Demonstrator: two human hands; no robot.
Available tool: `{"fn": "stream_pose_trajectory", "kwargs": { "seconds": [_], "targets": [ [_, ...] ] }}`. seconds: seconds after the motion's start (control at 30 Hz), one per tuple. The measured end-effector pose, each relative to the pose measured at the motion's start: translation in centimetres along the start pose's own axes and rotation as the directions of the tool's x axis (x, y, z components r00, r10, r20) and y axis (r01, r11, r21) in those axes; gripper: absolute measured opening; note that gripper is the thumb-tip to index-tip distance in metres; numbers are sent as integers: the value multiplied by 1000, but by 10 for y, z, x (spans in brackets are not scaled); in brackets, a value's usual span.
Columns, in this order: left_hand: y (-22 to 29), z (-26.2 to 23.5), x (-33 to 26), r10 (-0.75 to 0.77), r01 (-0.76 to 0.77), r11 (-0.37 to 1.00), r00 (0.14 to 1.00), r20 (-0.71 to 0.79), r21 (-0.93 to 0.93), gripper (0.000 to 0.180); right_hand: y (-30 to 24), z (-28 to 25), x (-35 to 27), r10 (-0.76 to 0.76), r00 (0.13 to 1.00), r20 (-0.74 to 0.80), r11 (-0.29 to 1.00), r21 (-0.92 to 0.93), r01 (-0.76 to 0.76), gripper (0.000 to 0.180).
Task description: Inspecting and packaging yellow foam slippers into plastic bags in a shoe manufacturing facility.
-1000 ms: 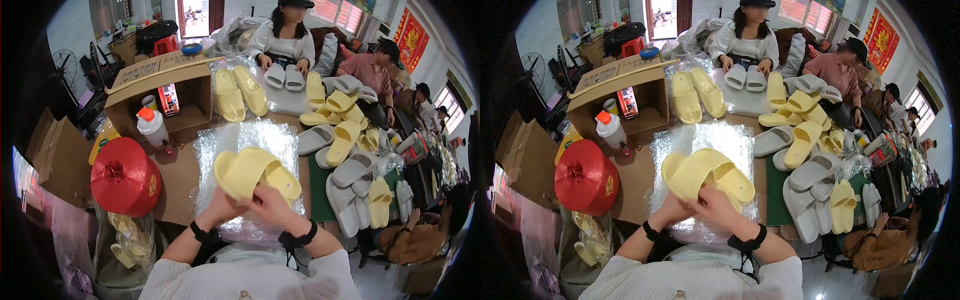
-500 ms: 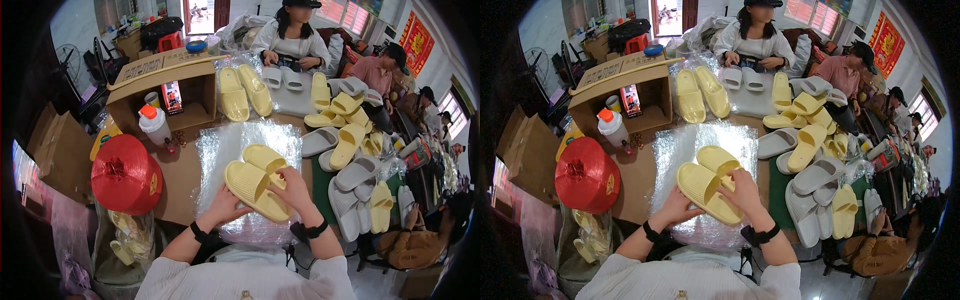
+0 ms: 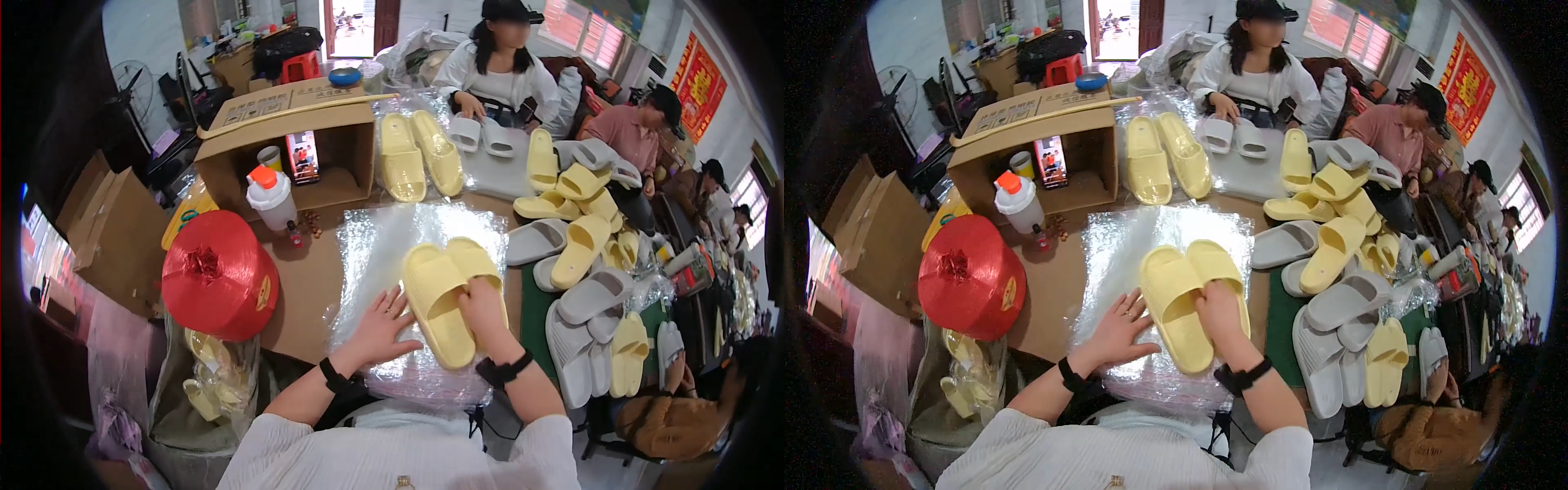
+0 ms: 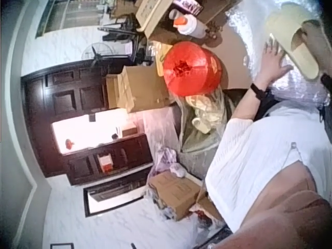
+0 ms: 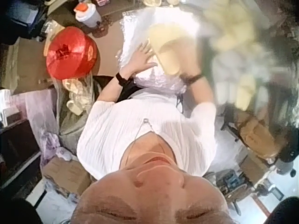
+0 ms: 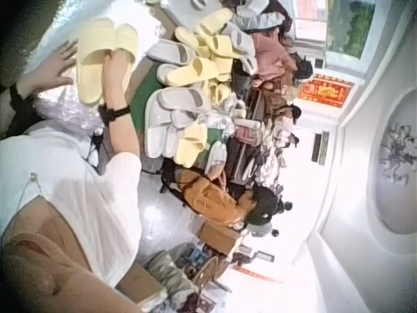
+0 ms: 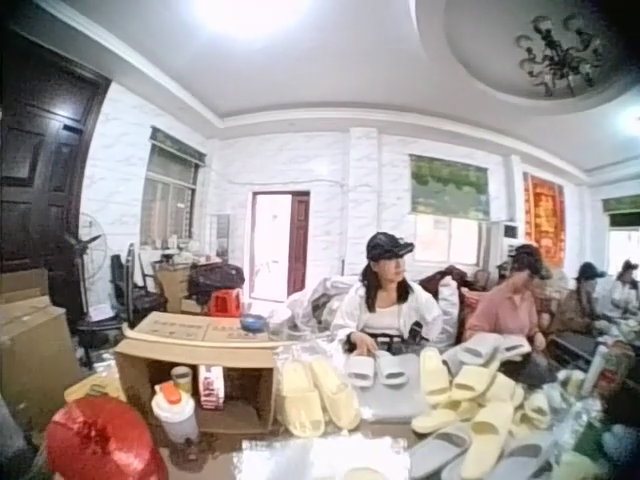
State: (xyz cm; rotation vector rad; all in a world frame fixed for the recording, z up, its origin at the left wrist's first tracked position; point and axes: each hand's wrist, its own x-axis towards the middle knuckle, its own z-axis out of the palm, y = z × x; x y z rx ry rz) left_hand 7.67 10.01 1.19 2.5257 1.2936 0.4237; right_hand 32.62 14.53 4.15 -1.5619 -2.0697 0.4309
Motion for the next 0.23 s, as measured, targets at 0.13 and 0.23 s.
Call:
{"fn": "stream_pose_trajectory", "kwargs": {
  "seconds": [0.13, 0.23],
  "targets": [
    [0, 3, -1, 42, -43, 999, 997, -71, -19, 76, -3, 5, -21, 44, 995, -90, 999, -15, -45, 22],
    [-2, 3, -1, 36, -36, 999, 999, -34, 4, 74, -11, 10, -26, -41, 998, -46, 994, -104, 36, 31]
  ]
}}
